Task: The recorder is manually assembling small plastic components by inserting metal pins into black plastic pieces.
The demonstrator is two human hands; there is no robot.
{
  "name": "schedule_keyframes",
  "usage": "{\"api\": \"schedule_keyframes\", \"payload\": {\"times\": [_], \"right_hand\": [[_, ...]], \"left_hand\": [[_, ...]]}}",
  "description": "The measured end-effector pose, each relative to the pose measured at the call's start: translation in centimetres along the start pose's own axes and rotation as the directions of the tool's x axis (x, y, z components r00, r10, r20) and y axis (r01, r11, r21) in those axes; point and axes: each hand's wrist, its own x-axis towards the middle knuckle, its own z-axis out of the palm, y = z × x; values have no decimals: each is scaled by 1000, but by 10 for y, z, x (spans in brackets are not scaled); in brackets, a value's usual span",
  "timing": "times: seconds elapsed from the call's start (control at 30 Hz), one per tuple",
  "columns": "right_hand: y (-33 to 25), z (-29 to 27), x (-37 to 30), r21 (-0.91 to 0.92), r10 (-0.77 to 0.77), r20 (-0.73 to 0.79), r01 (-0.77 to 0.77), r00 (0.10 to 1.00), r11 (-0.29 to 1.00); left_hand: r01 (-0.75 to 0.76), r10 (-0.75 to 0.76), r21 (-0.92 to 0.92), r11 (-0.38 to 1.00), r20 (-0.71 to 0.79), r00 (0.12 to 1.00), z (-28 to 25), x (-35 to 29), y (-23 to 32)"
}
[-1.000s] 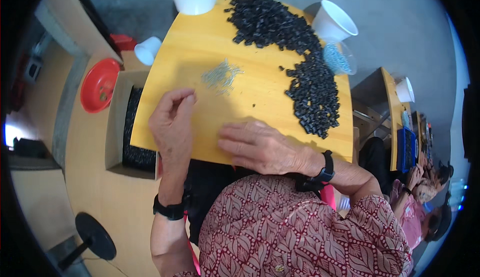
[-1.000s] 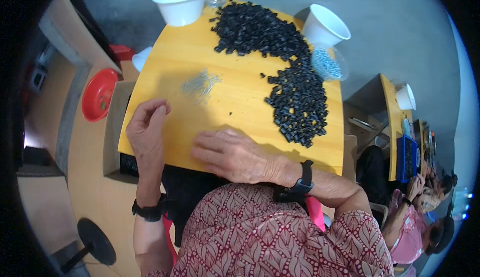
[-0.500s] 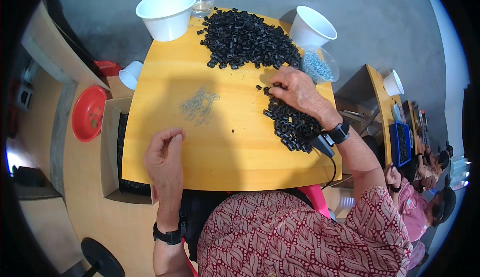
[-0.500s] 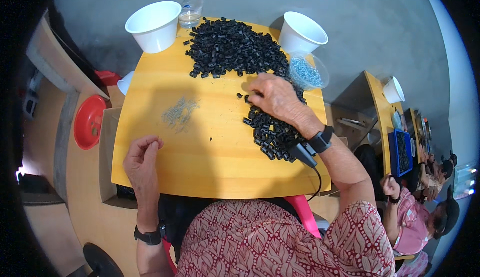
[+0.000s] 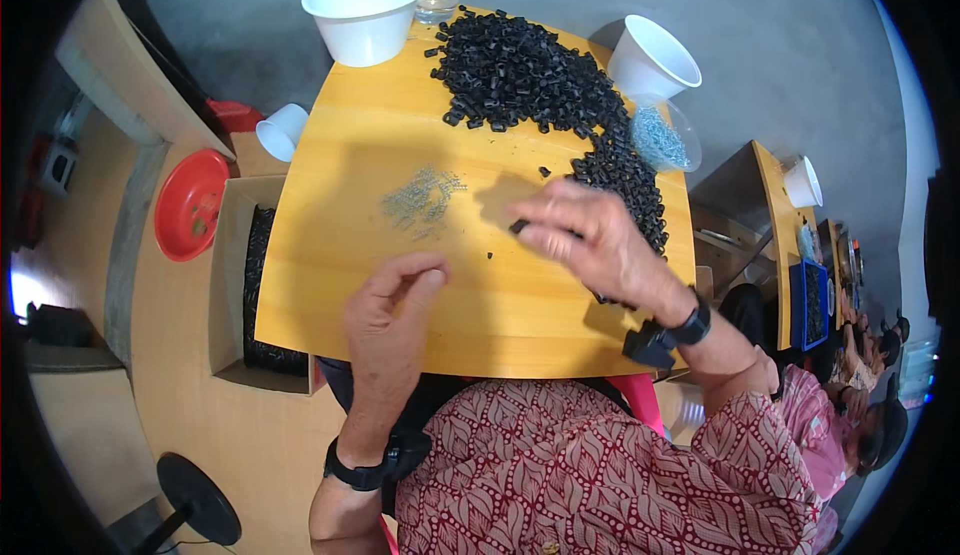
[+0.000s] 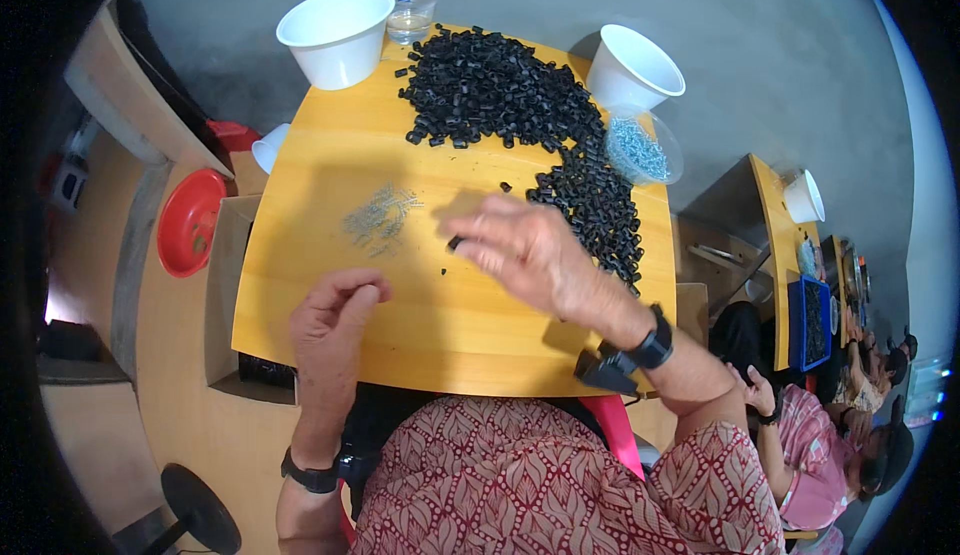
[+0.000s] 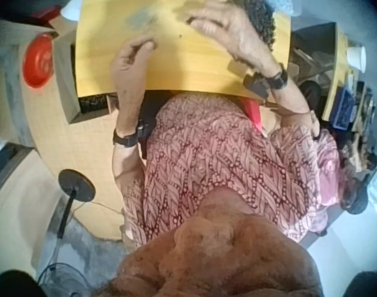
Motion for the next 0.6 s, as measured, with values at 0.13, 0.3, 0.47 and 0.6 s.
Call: {"api": "schedule_keyframes", "payload": {"times": [0.13, 0.3, 0.47, 0.6], "right_hand": [[-19, 37, -13, -244, -304, -94, 274, 948, 930], [-32, 59, -15, -295, -343, -114, 297, 933, 908], [-22, 63, -16, -223, -336, -139, 301, 932, 927], [-19, 62, -12, -192, -321, -153, 290, 935, 938]], "left_hand": [[164, -154, -44, 986, 167, 974, 11, -1, -2], [249, -224, -173, 953, 153, 962, 9, 0, -9], [299, -262, -292, 909, 160, 952, 6, 2, -15], [290, -241, -308, 906, 190, 952, 1, 4, -15]]}}
